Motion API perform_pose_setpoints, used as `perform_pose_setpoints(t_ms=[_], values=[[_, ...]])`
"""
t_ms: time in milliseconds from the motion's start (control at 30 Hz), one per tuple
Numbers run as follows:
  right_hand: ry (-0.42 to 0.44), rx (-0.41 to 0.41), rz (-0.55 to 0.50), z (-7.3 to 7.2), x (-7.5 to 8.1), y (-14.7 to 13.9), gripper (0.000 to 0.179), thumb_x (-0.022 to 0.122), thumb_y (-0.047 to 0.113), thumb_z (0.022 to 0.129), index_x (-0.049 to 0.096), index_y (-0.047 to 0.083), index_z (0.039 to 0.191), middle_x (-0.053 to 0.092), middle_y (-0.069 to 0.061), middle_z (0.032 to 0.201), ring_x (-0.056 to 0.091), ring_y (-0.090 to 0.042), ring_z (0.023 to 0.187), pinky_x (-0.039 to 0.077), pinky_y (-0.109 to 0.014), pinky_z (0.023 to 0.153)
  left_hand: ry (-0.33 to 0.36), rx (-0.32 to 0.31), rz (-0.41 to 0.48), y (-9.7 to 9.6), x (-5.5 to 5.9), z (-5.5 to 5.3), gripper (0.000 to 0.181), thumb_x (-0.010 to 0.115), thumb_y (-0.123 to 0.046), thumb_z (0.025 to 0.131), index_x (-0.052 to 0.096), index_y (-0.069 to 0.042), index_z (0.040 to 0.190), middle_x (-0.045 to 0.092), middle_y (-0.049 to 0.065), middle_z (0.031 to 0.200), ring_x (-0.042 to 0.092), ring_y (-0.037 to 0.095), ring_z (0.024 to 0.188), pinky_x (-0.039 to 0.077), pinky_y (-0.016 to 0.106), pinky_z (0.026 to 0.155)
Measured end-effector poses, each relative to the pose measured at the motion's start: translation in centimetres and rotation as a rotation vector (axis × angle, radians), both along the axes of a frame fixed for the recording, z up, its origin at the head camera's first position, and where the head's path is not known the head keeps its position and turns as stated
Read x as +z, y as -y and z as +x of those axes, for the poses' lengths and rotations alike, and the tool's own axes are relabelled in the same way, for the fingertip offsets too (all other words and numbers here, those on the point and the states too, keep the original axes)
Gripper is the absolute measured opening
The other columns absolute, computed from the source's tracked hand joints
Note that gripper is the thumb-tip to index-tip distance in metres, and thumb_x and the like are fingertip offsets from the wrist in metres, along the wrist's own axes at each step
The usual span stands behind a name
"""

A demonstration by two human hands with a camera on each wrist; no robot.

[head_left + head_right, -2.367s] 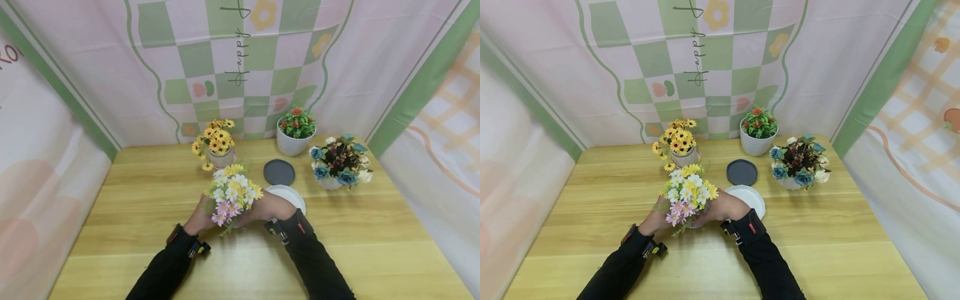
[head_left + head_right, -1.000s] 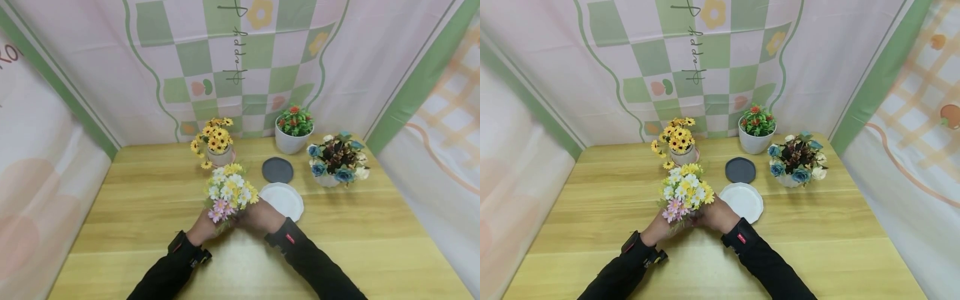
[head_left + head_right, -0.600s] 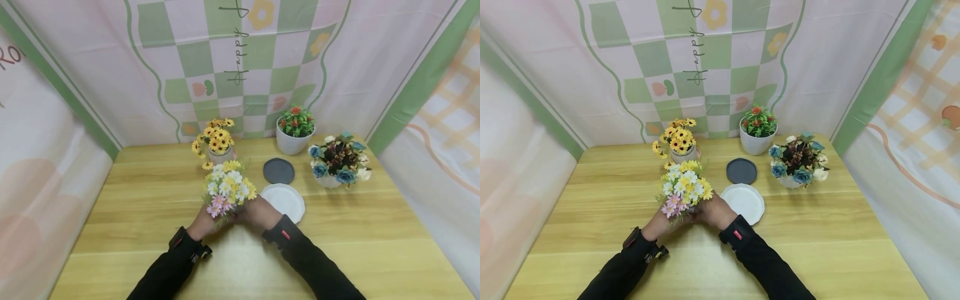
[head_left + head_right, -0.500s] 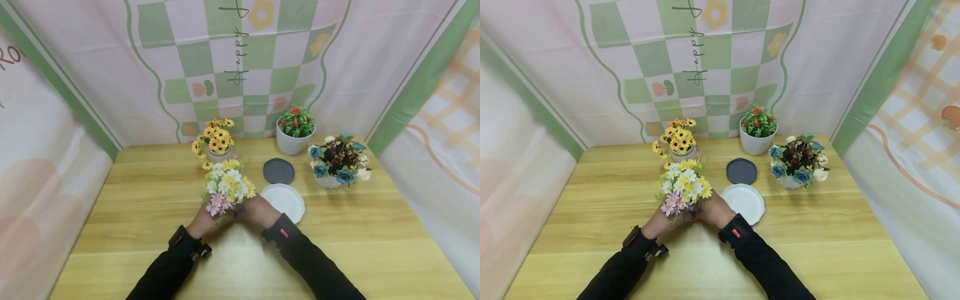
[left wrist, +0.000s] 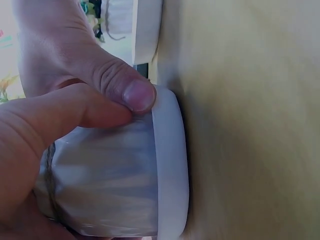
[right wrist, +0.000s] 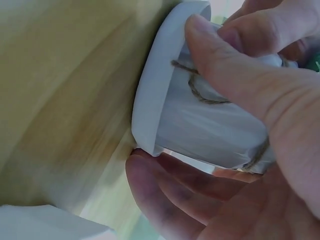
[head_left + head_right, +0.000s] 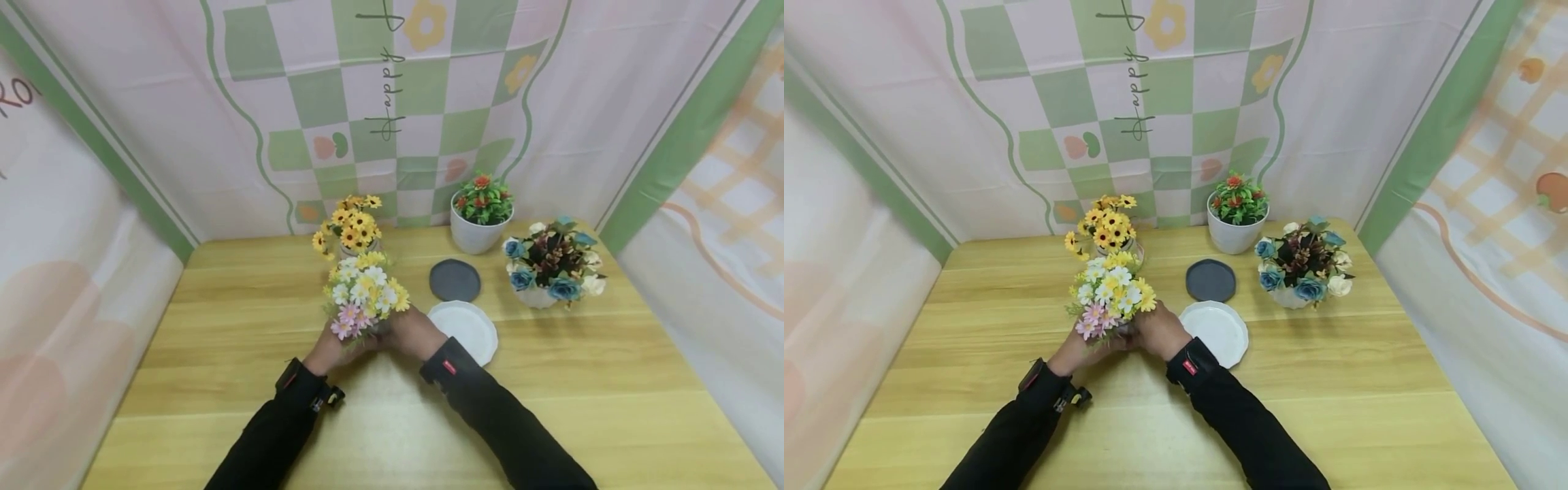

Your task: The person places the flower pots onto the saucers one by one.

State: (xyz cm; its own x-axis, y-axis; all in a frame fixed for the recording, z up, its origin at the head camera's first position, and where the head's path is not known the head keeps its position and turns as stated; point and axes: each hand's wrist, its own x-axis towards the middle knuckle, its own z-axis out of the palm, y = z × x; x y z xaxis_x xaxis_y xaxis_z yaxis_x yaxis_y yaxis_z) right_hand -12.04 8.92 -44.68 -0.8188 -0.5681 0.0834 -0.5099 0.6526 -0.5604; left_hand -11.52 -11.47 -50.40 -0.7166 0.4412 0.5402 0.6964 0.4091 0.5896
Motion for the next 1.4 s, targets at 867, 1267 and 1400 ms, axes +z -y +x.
perform_pose_setpoints(t_ms=[867,1267,1400], values=[[0.028,-0.133,0.212,-2.5,0.7,2.2,0.031,0.089,0.039,0.083,0.082,0.016,0.104,0.077,-0.012,0.123,0.068,-0.036,0.116,0.062,-0.055,0.093,0.284,0.090,0.013,-0.5,3.6,-1.9,0.092,0.089,-0.008,0.078,0.043,0.001,0.157,0.046,0.023,0.162,0.043,0.045,0.150,0.033,0.062,0.128],[0.041,-0.158,0.227,-3.5,0.7,2.9,0.032,0.087,0.047,0.084,0.082,0.019,0.099,0.079,-0.007,0.115,0.072,-0.033,0.108,0.063,-0.053,0.090,0.242,0.037,0.090,0.1,3.3,-3.0,0.089,0.085,-0.003,0.080,0.041,0.003,0.156,0.046,0.025,0.161,0.043,0.046,0.149,0.033,0.062,0.128],[0.014,-0.152,0.242,-3.9,0.9,3.1,0.030,0.086,0.044,0.086,0.082,0.016,0.098,0.079,-0.009,0.113,0.072,-0.035,0.107,0.064,-0.053,0.089,0.276,0.058,0.067,0.1,3.6,-3.4,0.085,0.084,-0.005,0.080,0.045,0.002,0.154,0.050,0.024,0.157,0.046,0.045,0.147,0.035,0.061,0.127]])
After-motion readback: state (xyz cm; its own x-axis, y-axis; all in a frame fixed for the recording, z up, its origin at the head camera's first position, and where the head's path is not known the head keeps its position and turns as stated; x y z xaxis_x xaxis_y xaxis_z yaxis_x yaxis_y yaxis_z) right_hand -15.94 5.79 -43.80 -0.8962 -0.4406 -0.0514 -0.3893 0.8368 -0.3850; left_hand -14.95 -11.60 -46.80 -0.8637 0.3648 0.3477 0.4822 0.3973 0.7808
